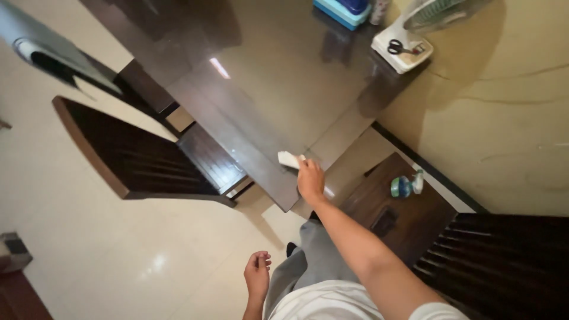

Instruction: Cleaning a dining table by spraying it with cleaner and wiping it down with a cloth.

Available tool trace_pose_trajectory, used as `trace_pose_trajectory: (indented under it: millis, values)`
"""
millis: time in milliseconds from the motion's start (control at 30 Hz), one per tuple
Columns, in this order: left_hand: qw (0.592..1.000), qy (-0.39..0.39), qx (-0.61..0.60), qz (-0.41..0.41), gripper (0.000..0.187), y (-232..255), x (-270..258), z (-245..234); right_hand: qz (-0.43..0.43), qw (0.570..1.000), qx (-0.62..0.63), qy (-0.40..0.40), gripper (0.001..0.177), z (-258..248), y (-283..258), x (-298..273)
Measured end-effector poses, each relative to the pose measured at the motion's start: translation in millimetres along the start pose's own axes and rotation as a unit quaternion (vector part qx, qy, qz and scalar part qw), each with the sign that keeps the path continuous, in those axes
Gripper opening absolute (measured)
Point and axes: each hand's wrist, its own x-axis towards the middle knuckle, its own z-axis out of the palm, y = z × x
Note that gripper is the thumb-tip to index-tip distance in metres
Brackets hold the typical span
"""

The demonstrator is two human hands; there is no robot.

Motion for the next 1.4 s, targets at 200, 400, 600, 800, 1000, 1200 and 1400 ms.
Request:
trace_pose_trajectory:
  millis: [200, 400, 600, 800, 1000, 1200, 1400]
  values:
    - [0.999, 0.023, -0.037, -0.014, 0.027, -5, 1, -9, -0.293, 0.938, -0.072, -0.170, 0.053, 53, 0, -60]
    - [0.999, 0.011, -0.043, -0.020, 0.026, 14, 27, -1, -0.254, 0.941, -0.187, -0.120, 0.059, 39, 0, -44]
    - [1.000, -0.002, -0.019, -0.003, 0.026, 54, 65, 11, -0.028, 0.958, -0.246, -0.146, 0.057, -34, 59, 83]
    - [1.000, -0.009, -0.005, 0.024, 0.025, 94, 96, 19, 0.092, 0.956, -0.238, -0.146, 0.071, 9, 150, 183]
    - [0.998, 0.002, -0.039, 0.046, 0.024, 101, 124, 13, -0.107, 0.957, -0.236, -0.133, 0.066, 70, 41, 178]
    - [0.994, -0.029, -0.075, 0.068, 0.026, 87, 182, -11, -0.260, 0.930, -0.150, -0.211, 0.075, 81, -65, 65]
    - [0.988, -0.099, -0.071, 0.097, 0.025, 150, 230, -31, -0.090, 0.962, -0.086, -0.241, 0.074, 31, -7, 25]
